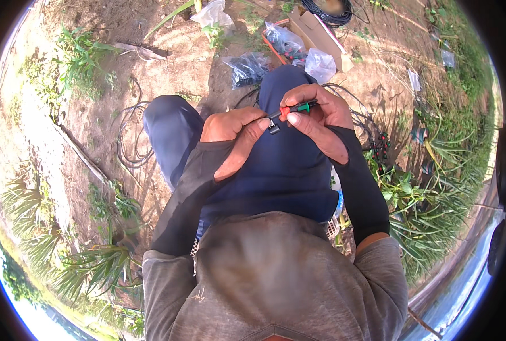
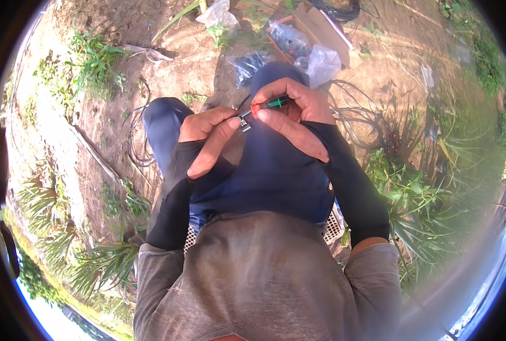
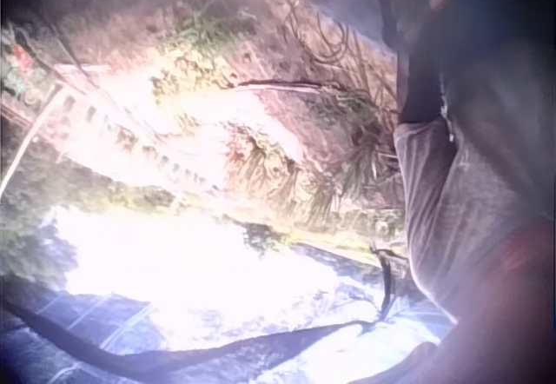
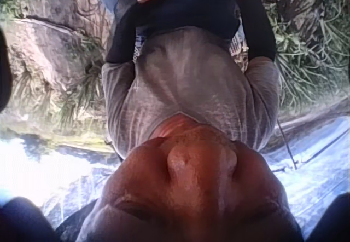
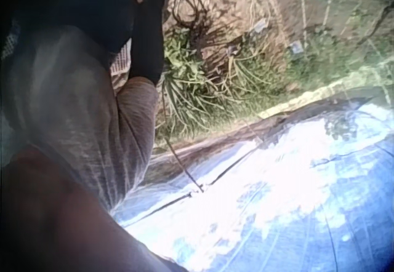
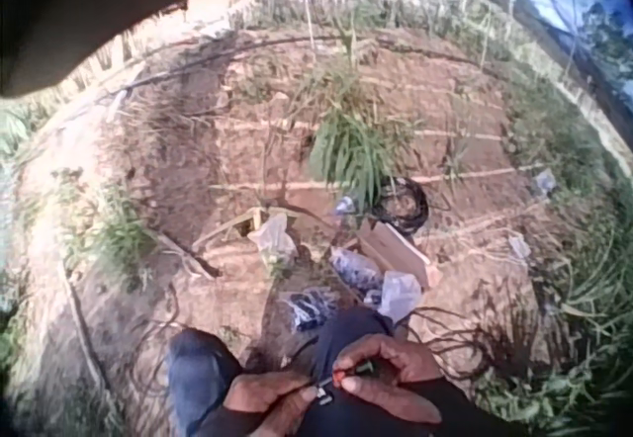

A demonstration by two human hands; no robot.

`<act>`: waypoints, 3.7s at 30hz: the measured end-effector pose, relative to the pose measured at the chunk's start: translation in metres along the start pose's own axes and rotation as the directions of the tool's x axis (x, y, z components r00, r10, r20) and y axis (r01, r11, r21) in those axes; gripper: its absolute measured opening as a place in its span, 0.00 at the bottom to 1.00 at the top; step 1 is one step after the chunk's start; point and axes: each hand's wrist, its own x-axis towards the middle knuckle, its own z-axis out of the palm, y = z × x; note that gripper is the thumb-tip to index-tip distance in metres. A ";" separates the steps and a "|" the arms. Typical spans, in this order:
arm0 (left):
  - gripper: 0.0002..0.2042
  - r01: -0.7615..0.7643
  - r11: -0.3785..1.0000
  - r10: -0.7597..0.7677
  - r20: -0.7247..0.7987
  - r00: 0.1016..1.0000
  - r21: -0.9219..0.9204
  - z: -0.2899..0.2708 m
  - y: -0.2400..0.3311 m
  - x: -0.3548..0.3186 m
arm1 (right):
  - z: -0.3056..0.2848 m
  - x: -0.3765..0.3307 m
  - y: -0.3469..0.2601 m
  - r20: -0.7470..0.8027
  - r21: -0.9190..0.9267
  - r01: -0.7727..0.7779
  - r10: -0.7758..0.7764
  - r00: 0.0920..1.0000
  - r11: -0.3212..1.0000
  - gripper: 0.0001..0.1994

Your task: The person sits on a crate outdoors and repeatedly strips the ends of black irrigation tubing using pliers, then inserts the tubing into red and green plastic connectors. The person handles the tubing and connectors one at a time, placing the assembled pieces on the ground.

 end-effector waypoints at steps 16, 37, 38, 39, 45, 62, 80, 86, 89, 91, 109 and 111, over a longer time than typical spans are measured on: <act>0.07 -0.097 0.993 0.095 0.036 0.995 0.059 0.007 -0.004 -0.016 | -0.003 -0.014 -0.015 0.084 -0.277 -0.037 0.063 0.994 0.960 0.07; 0.10 0.231 0.942 -0.259 -0.090 0.962 -0.242 0.023 -0.031 0.012 | -0.132 -0.034 0.056 -0.272 -0.279 0.098 -0.176 0.946 0.955 0.14; 0.10 0.226 0.942 -0.255 -0.087 0.963 -0.249 0.020 -0.036 0.016 | -0.161 -0.046 0.086 -0.431 -0.321 -0.018 -0.129 0.893 0.947 0.12; 0.11 0.232 0.937 -0.265 -0.100 0.959 -0.260 0.017 -0.043 0.019 | -0.180 -0.059 0.127 -0.618 -0.290 -0.255 0.023 0.786 0.922 0.11; 0.12 0.338 0.894 -0.399 -0.181 0.899 -0.294 0.010 -0.075 0.027 | -0.233 -0.181 0.370 -0.668 0.165 -0.898 0.716 0.204 0.409 0.18; 0.14 0.443 0.874 -0.475 -0.164 0.865 -0.199 0.021 -0.065 0.057 | -0.196 -0.156 0.451 -0.543 -0.340 -0.912 0.743 0.391 0.231 0.14; 0.13 0.346 0.889 -0.342 0.067 0.937 -0.299 0.035 0.015 0.017 | -0.067 -0.109 0.037 -0.047 0.011 -0.044 0.044 0.998 0.999 0.29; 0.14 0.275 0.931 -0.296 -0.054 0.954 -0.239 0.025 0.015 -0.007 | -0.037 -0.092 0.036 0.165 -0.360 0.008 0.056 0.985 0.933 0.28; 0.14 0.288 0.920 -0.312 -0.052 0.949 -0.267 0.022 0.016 -0.012 | -0.032 -0.092 0.038 0.096 -0.295 -0.183 0.219 0.971 0.938 0.26; 0.14 0.302 0.917 -0.324 -0.046 0.945 -0.262 0.019 0.017 -0.012 | -0.028 -0.092 0.038 0.066 -0.287 -0.132 0.157 0.985 0.949 0.26; 0.13 0.160 0.987 -0.160 -0.008 0.987 -0.007 0.022 -0.007 -0.014 | -0.022 -0.084 0.034 0.107 -0.455 -0.057 0.119 0.987 0.888 0.21; 0.12 0.141 0.990 -0.141 -0.009 0.990 0.021 0.023 -0.009 -0.015 | -0.019 -0.085 0.035 0.126 -0.457 -0.042 0.112 0.986 0.888 0.23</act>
